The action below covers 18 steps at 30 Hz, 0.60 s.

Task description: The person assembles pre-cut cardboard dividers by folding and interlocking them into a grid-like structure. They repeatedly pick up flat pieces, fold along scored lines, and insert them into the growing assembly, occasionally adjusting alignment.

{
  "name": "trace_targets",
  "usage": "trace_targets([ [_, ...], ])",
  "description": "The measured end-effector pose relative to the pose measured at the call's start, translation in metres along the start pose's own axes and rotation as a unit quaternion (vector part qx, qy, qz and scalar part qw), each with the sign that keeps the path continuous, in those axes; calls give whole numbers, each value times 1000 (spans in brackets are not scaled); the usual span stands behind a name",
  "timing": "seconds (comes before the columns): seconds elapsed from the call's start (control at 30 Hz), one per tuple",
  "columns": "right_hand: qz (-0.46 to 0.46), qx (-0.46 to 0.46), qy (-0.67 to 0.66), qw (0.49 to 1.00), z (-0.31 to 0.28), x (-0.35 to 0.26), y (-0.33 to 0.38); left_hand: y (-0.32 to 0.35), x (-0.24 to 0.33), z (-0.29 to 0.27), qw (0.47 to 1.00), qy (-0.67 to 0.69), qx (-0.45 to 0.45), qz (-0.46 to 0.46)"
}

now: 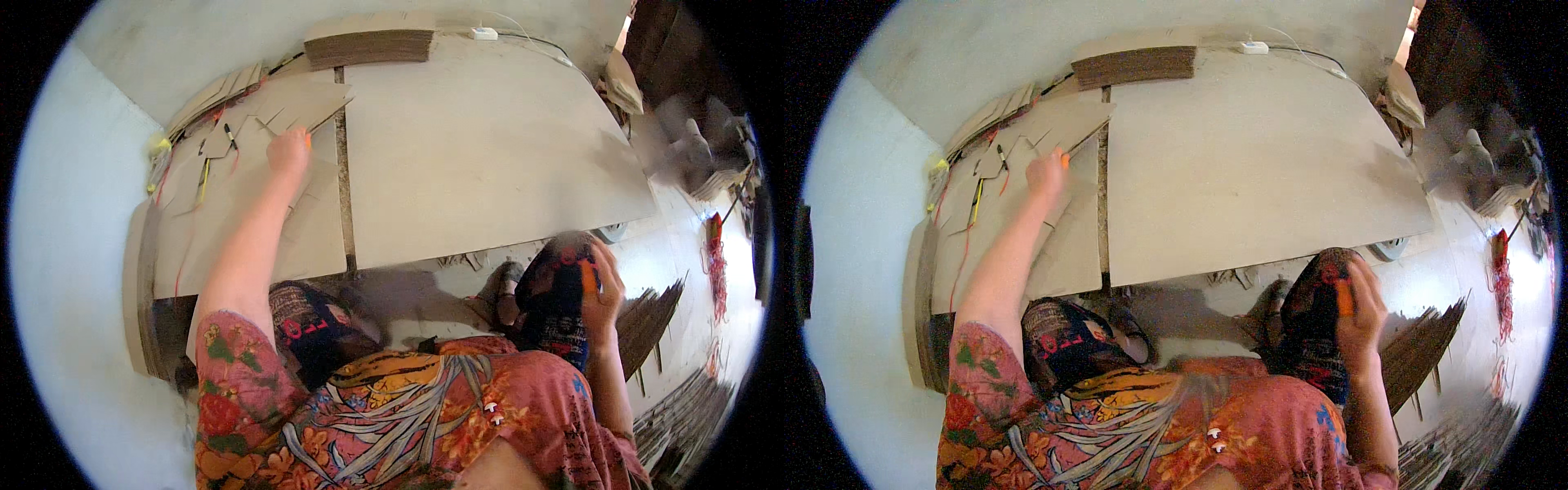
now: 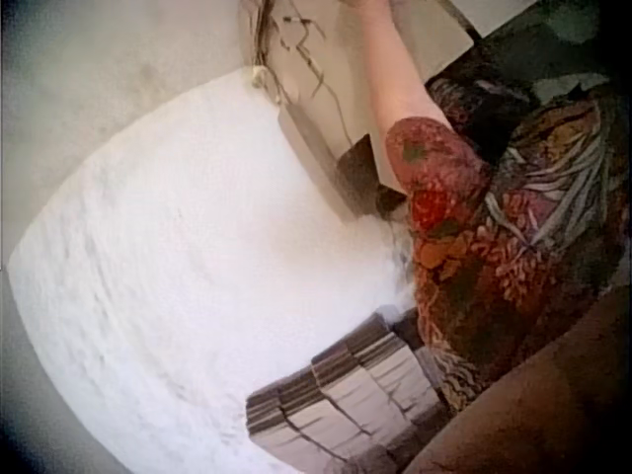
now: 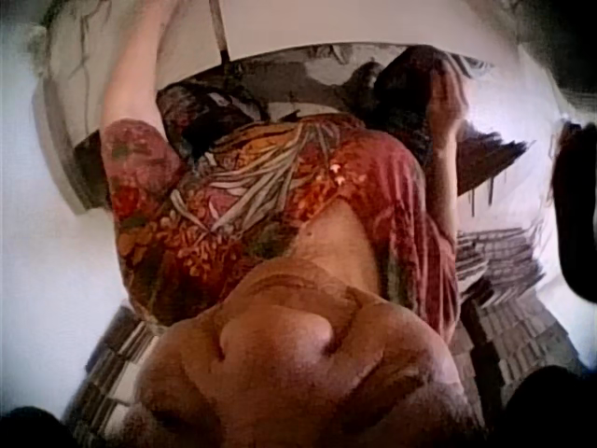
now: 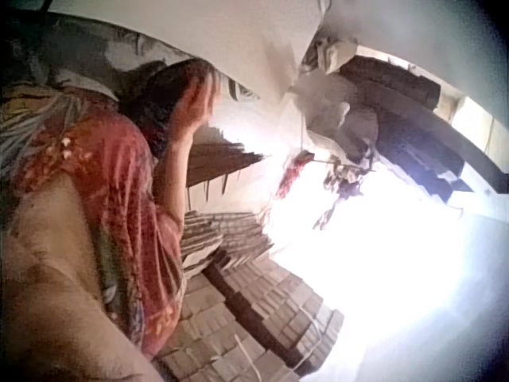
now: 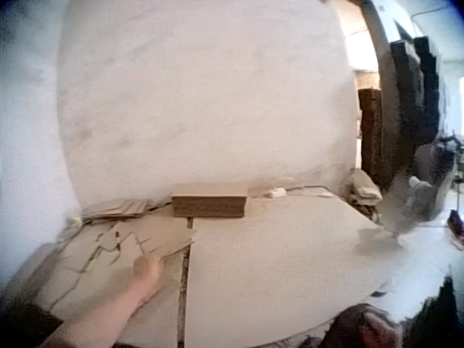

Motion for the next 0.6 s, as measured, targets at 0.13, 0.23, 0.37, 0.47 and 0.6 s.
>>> trace_targets([
  [0.13,-87,-79,-90,989,63,-49,-25,-28,-24,-6,971,214,-34,-101],
  [0.23,-40,-146,-230,961,104,-65,-26,-30,-49,-21,959,236,74,-139],
  [0.37,197,-207,-413,865,141,-54,-22,35,19,-87,958,228,172,-33],
  [0.47,364,-145,-601,697,162,-48,-17,134,93,-117,938,310,121,96],
  [0.6,330,-80,-521,783,161,-26,-16,223,132,-151,862,377,189,279],
])
Point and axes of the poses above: each hand's wrist, its own y-axis away from the middle knuckle, its own z-axis out of the palm, x = y × z, the point moved 7 cm from there along -y, towards the middle knuckle, and after that the axes turned 13 degrees about -y, right-handed, at the moved point
